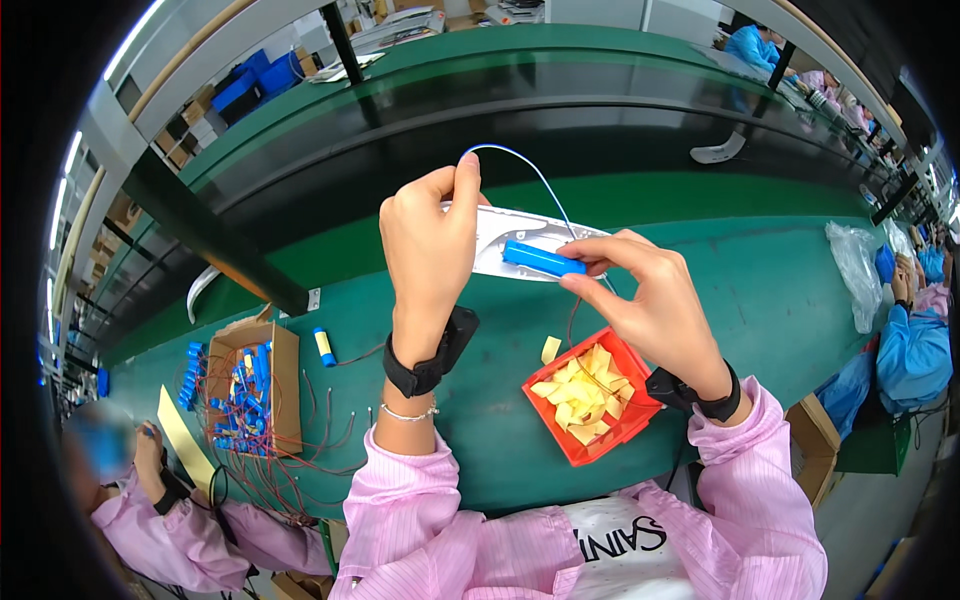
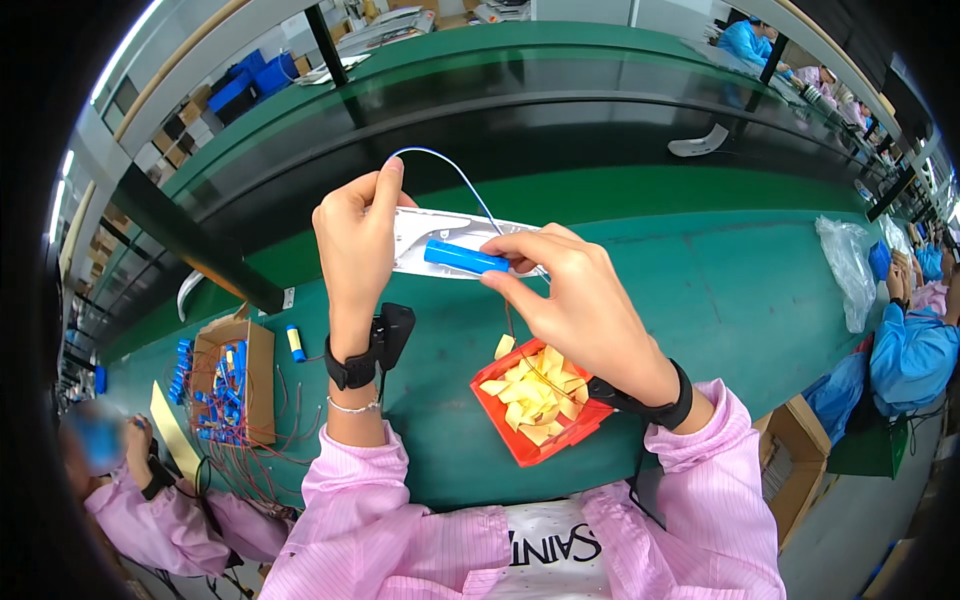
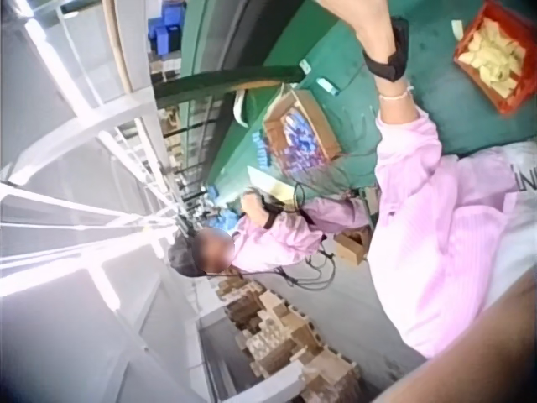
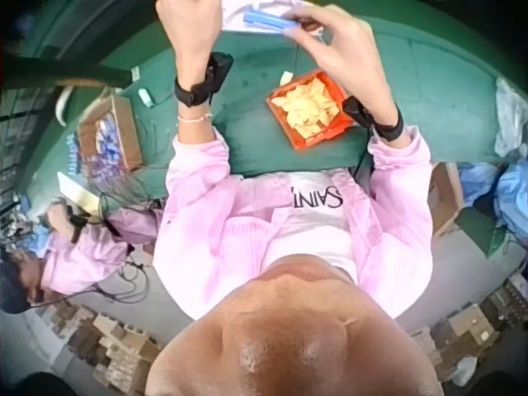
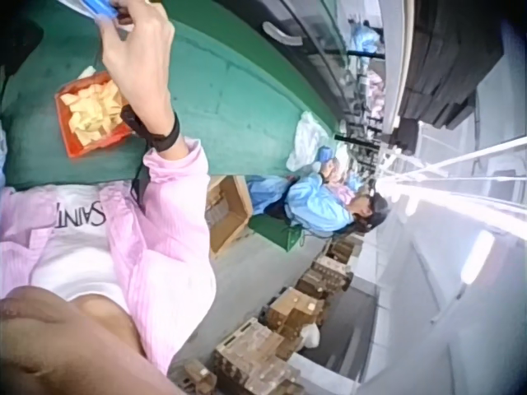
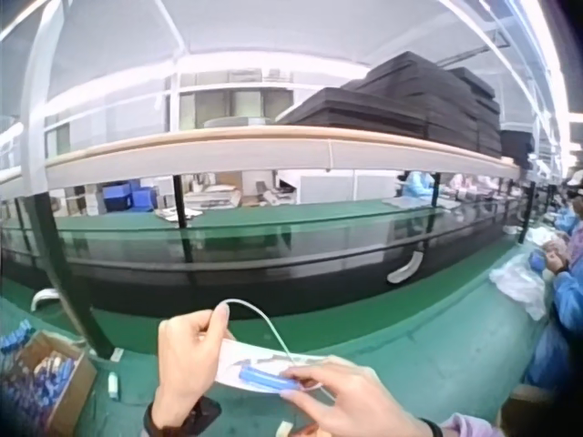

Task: Assembling small electronic devices by inserting batteries and components into plastic housings on a production line.

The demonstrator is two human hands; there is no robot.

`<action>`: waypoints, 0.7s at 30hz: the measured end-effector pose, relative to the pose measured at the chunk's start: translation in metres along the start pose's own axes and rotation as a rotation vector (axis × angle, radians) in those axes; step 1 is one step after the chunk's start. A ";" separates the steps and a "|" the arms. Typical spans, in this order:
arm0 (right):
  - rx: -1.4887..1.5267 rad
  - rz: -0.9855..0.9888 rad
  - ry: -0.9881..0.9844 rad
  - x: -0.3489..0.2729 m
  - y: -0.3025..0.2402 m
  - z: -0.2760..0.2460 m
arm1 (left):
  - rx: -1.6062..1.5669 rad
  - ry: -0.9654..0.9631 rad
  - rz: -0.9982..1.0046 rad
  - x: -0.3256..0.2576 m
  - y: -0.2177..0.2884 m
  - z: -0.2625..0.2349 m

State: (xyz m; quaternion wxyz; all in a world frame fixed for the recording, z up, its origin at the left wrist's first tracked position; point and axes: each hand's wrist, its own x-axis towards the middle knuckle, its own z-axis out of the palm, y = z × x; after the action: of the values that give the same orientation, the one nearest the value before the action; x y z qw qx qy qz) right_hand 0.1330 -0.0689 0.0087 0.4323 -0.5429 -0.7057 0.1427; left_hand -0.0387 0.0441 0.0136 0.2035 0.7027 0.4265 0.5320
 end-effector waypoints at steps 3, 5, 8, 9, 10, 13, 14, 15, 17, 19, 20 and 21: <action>0.029 -0.010 0.030 0.003 0.005 0.007 | -0.025 -0.004 0.022 -0.001 -0.001 0.001; -0.008 -0.054 0.021 0.003 0.003 0.011 | -0.021 -0.005 0.016 -0.003 0.003 0.003; 0.014 -0.066 0.027 0.003 0.000 0.015 | 0.059 -0.022 0.001 -0.002 0.004 0.001; 0.059 -0.043 0.036 0.003 0.000 0.018 | 0.056 -0.017 -0.003 -0.002 0.002 0.002; 0.104 -0.025 0.049 0.003 0.000 0.019 | 0.054 -0.011 -0.002 -0.002 0.001 0.003; 0.024 -0.072 0.058 0.002 0.003 0.019 | 0.066 0.003 -0.017 -0.003 0.003 0.003; 0.012 -0.084 0.070 0.002 0.003 0.020 | 0.075 0.006 -0.027 -0.004 0.003 0.003; 0.000 -0.096 0.083 0.004 0.003 0.021 | 0.085 0.003 -0.028 -0.003 0.004 0.002; -0.023 -0.105 0.102 0.004 0.003 0.022 | 0.108 -0.008 -0.033 -0.003 0.004 0.000; -0.047 -0.105 0.117 0.003 0.001 0.022 | 0.082 -0.010 -0.026 -0.002 0.003 -0.003; -0.050 -0.111 0.124 0.003 0.001 0.022 | 0.069 -0.012 -0.023 -0.002 0.003 -0.003; -0.052 -0.118 0.131 0.003 0.002 0.022 | 0.045 -0.001 -0.026 -0.002 0.003 -0.002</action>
State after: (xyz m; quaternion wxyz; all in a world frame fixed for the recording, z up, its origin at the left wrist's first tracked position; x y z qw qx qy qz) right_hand 0.1176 -0.0600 -0.0043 0.4708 -0.5197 -0.7102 0.0627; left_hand -0.0396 0.0405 0.0153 0.1948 0.7016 0.4472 0.5195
